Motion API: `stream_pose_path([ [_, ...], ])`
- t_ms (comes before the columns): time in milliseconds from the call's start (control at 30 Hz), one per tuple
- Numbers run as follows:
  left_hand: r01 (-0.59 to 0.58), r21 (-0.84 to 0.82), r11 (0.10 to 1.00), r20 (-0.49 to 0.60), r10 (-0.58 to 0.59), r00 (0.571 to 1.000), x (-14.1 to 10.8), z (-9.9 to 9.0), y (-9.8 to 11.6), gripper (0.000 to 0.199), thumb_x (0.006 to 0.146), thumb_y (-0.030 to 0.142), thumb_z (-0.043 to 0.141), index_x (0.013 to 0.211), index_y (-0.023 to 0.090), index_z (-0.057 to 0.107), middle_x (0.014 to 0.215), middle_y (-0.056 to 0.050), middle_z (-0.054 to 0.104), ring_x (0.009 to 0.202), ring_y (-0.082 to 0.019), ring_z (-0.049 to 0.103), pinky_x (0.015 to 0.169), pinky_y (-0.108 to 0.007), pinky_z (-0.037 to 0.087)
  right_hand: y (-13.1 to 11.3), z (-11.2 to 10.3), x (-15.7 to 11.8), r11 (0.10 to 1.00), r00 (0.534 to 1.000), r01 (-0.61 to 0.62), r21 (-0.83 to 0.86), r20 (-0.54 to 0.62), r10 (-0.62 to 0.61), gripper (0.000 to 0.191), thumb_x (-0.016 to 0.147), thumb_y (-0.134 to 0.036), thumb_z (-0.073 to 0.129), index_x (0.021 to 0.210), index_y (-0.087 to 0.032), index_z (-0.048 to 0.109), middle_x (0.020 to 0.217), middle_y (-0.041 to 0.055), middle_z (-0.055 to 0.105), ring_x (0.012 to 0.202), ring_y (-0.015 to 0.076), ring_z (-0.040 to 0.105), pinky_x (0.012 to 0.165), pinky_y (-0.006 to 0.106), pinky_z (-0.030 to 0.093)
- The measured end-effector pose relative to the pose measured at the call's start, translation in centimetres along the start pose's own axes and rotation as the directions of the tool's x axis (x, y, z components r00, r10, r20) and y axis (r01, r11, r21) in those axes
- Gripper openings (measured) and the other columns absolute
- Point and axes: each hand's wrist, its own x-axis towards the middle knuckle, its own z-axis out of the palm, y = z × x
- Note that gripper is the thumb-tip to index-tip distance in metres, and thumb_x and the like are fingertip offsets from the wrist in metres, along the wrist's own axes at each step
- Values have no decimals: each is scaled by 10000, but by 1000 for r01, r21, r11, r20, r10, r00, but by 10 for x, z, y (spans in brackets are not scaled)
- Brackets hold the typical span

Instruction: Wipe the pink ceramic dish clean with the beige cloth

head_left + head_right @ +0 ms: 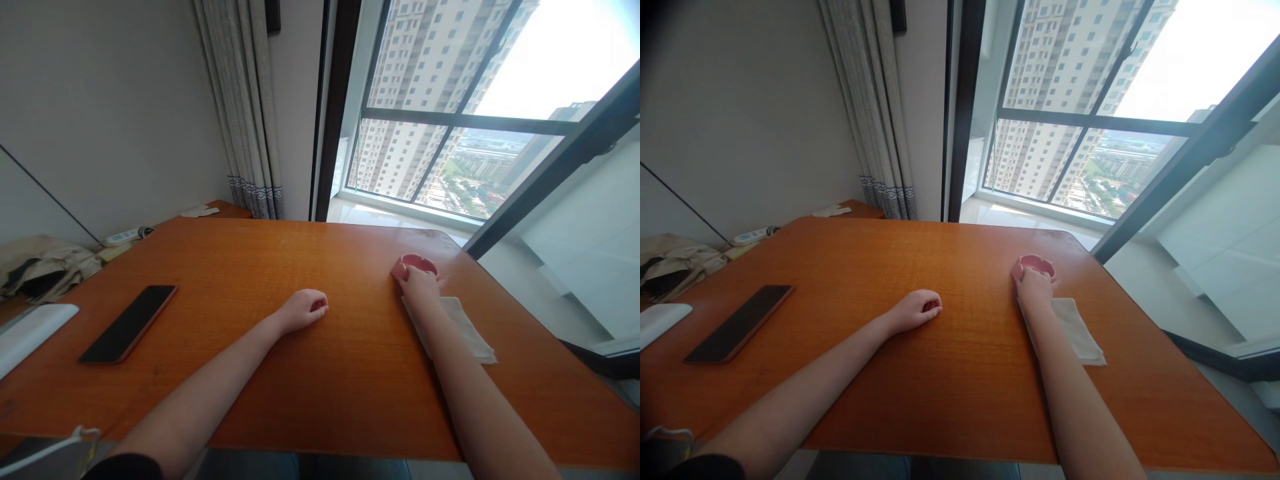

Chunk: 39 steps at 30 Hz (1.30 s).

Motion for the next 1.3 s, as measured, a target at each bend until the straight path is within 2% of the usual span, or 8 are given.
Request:
stream_pose_path([
  [100, -8, 12, 1000, -16, 8, 1000, -1, 0, 0, 161, 839, 263, 464, 786, 168, 583, 713, -13, 571, 661, -127, 511, 631, -242, 410, -6, -3, -4, 999, 999, 28, 37, -30, -27, 259, 856, -375, 462, 886, -161, 605, 997, 141, 642, 995, 307, 516, 929, 551, 293],
  [200, -43, 80, 996, -143, 54, 988, -3, -2, 2, 194, 835, 232, 479, 989, 179, 583, 1008, -78, 600, 951, -183, 550, 857, -322, 447, -23, -9, -14, 938, 943, 327, 115, -100, -317, 200, 856, -349, 480, 820, -178, 579, 910, 102, 645, 941, 261, 523, 974, 504, 289],
  [367, -102, 363, 926, -252, 203, 946, -6, -14, 13, 446, 834, 180, 498, 1275, 217, 445, 1416, -131, 357, 1371, -277, 207, 1100, -530, 207, -79, -11, -49, 597, 625, 780, 186, -243, -742, 146, 885, -301, 484, 804, -213, 568, 842, 38, 627, 898, 200, 523, 1071, 477, 232],
  [467, -129, 438, 890, -203, 238, 950, -8, -21, 19, 249, 861, 224, 487, 1095, 209, 570, 1220, -107, 539, 1336, -274, 279, 1111, -587, 90, -104, -3, -67, 433, 484, 874, 222, -315, -816, 209, 926, -272, 411, 831, -232, 592, 819, 17, 624, 896, 171, 545, 1123, 497, 160],
  [533, -120, 439, 891, -194, 224, 955, -8, -26, 20, 163, 873, 275, 482, 938, 199, 609, 1039, -83, 601, 1261, -258, 371, 1115, -580, 105, -110, 0, -73, 376, 456, 887, 268, -374, -808, 209, 929, -256, 398, 908, -233, 605, 903, 33, 637, 1007, 177, 545, 1131, 501, 170],
  [700, 83, 424, 902, -369, 88, 925, -12, -48, -4, 142, 813, 313, 569, 831, 172, 582, 1001, -98, 575, 1149, -264, 428, 1058, -496, 314, -95, 0, -70, 420, 560, 828, 371, -512, -651, 468, 881, -305, 493, 1327, -207, 391, 1314, 121, 479, 1304, 239, 352, 1061, 473, 346],
  [967, 627, 419, 657, -653, -262, 711, -53, -103, -90, 290, 743, 395, 614, 860, 130, 622, 893, -119, 621, 965, -282, 501, 1024, -438, 318, -73, -1, -47, 640, 757, 651, 408, -408, -511, 613, 868, -227, 412, 1439, -217, 190, 1344, 124, 423, 1232, 243, 427, 1012, 451, 384],
  [1300, 685, 416, 598, -641, -342, 687, -66, -107, -109, 252, 720, 402, 600, 781, 158, 619, 870, -115, 639, 931, -297, 510, 963, -437, 353, -68, -1, -42, 693, 844, 536, 482, -329, -424, 641, 843, -241, 420, 1436, -202, 180, 1322, 132, 420, 1078, 235, 525, 902, 400, 452],
])
